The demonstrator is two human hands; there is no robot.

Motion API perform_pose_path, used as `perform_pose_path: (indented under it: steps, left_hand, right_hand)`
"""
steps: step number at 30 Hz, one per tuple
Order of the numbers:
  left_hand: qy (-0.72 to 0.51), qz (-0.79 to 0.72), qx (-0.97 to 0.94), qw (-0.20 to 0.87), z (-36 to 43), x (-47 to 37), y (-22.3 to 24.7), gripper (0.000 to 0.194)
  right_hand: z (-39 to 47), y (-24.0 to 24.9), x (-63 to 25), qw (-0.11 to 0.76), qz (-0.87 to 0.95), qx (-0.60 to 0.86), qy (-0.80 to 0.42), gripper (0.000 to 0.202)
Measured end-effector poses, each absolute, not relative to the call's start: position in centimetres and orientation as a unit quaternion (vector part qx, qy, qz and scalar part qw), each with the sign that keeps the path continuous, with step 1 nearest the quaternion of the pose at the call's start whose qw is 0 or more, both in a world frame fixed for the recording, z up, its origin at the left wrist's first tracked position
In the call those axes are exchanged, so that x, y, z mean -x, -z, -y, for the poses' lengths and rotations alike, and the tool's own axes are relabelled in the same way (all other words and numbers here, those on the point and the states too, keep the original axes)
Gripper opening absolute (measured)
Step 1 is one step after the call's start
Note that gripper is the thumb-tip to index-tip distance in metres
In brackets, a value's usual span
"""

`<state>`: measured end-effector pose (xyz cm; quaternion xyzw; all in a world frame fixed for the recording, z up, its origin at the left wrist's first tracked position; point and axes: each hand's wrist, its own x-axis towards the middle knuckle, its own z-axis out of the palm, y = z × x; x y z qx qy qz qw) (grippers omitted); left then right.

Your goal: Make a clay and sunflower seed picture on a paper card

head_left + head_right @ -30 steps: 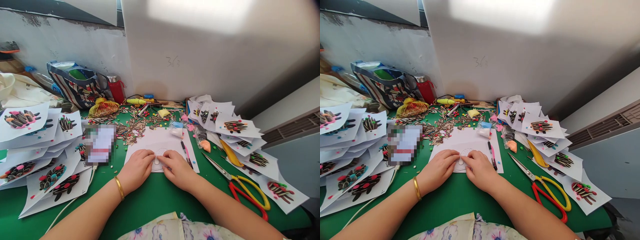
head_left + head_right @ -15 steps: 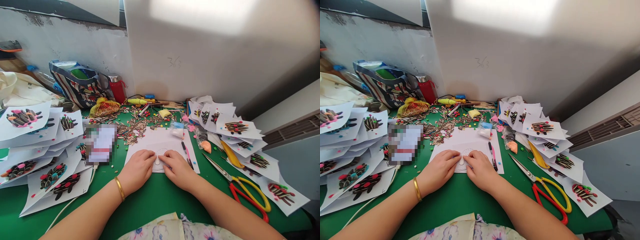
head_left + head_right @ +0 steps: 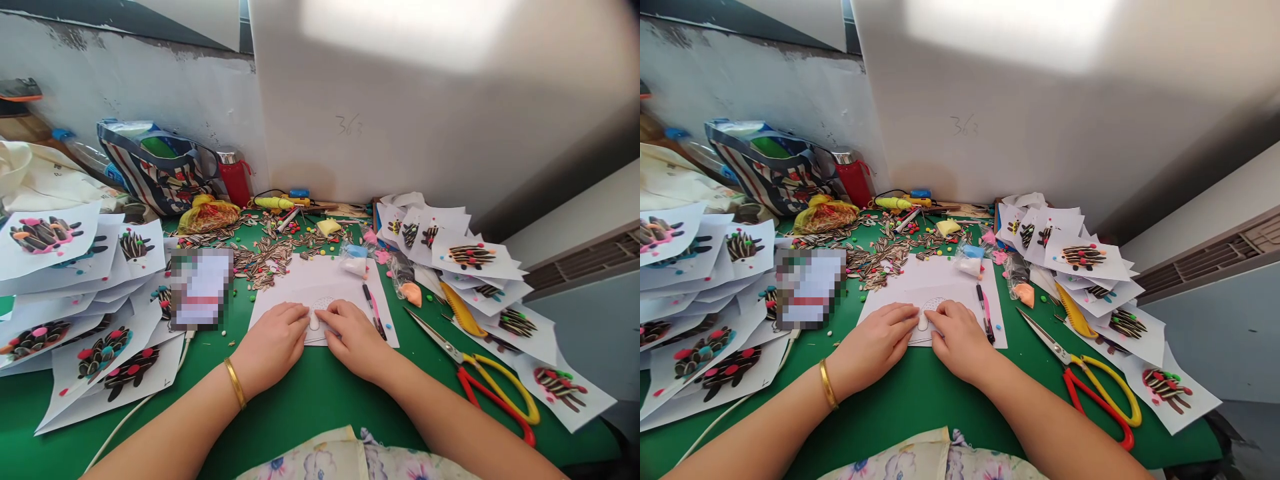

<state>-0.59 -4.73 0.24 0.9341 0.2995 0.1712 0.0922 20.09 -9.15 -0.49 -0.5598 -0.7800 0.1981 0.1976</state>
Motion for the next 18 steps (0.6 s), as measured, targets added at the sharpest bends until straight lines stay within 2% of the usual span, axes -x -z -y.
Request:
perform_pose_path:
  steps: [18]
  left_hand:
    - [-0.179, -0.296, -0.934, 0.088, 4.95, 0.47, -0.35, 0.026]
  right_hand:
    - [8.9, 0.24, -19.6, 0.186, 0.776, 0.573, -0.185, 0.04]
